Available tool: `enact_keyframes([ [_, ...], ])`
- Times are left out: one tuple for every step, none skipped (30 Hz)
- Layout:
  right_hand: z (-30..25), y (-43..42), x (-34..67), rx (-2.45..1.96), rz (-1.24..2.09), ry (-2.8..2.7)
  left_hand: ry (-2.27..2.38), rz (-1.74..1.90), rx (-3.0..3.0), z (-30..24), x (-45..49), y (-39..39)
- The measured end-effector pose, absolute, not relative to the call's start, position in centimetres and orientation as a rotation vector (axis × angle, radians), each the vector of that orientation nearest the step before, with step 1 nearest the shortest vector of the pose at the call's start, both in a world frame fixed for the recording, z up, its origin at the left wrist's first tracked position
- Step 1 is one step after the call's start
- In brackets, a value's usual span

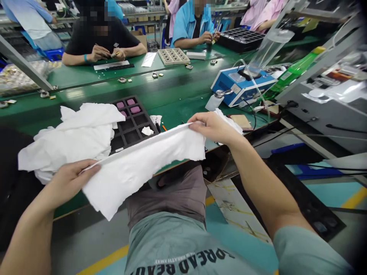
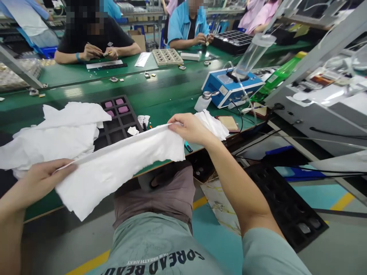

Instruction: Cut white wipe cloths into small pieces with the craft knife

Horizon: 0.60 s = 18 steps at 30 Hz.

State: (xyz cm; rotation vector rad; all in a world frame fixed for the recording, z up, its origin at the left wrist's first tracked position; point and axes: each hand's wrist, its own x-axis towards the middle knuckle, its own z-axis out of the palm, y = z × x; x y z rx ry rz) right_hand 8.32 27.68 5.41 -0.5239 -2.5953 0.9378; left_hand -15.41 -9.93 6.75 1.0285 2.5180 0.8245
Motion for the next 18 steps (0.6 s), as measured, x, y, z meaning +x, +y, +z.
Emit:
enact_keyframes([
  [4.6,28.1,7.6,-0.543,0.964,-2.672,2.473,0.768,1.053,6.3,-16.2,-9.2],
  [3.5,28.4,6.9,-0.578,0.974,-2.748,2.451,0.716,1.086,5.6,-16.8,-8.6],
  [2.4,28.6,6.2,-0.628,0.960,-2.817,2.455,0.669,1.120,4.9,-17.2,-7.9],
  [1.3,28.7,5.7,-0.683,0.923,-2.870,2.474,0.624,1.153,4.1,-17.5,-7.5],
  [0.3,28.7,5.3,-0.734,0.870,-2.904,2.496,0.575,1.184,3.5,-17.8,-7.1],
  [-0.5,28.6,5.1,-0.767,0.812,-2.918,2.521,0.528,1.209,2.9,-18.0,-6.9],
  [-1.0,28.6,5.0,-0.779,0.766,-2.915,2.547,0.484,1.225,2.5,-18.1,-6.8],
  [-1.3,28.5,5.2,-0.773,0.733,-2.901,2.570,0.446,1.239,2.3,-18.2,-6.9],
  [-1.5,28.4,5.5,-0.755,0.707,-2.881,2.596,0.423,1.253,2.2,-18.2,-7.1],
  [-1.5,28.2,5.9,-0.721,0.679,-2.857,2.616,0.414,1.276,2.2,-18.1,-7.4],
  [-1.4,28.1,6.4,-0.672,0.646,-2.829,2.633,0.412,1.312,2.3,-17.8,-7.7],
  [-1.4,27.9,7.0,-0.614,0.609,-2.796,2.647,0.422,1.363,2.4,-17.5,-8.1],
  [-1.5,27.7,7.7,-0.551,0.567,-2.764,2.655,0.439,1.425,2.5,-17.1,-8.6],
  [-1.6,27.5,8.4,-0.489,0.528,-2.737,2.662,0.462,1.485,2.6,-16.6,-9.1],
  [-1.9,27.1,9.2,-0.434,0.494,-2.718,2.668,0.484,1.536,2.6,-16.0,-9.6],
  [-2.3,26.8,10.0,-0.391,0.466,-2.708,2.670,0.500,1.577,2.5,-15.3,-10.2],
  [-2.8,26.4,10.8,-0.363,0.444,-2.708,2.667,0.508,1.604,2.3,-14.6,-10.7],
  [-3.3,25.9,11.6,-0.345,0.427,-2.717,2.656,0.504,1.621,2.0,-14.0,-11.2],
])
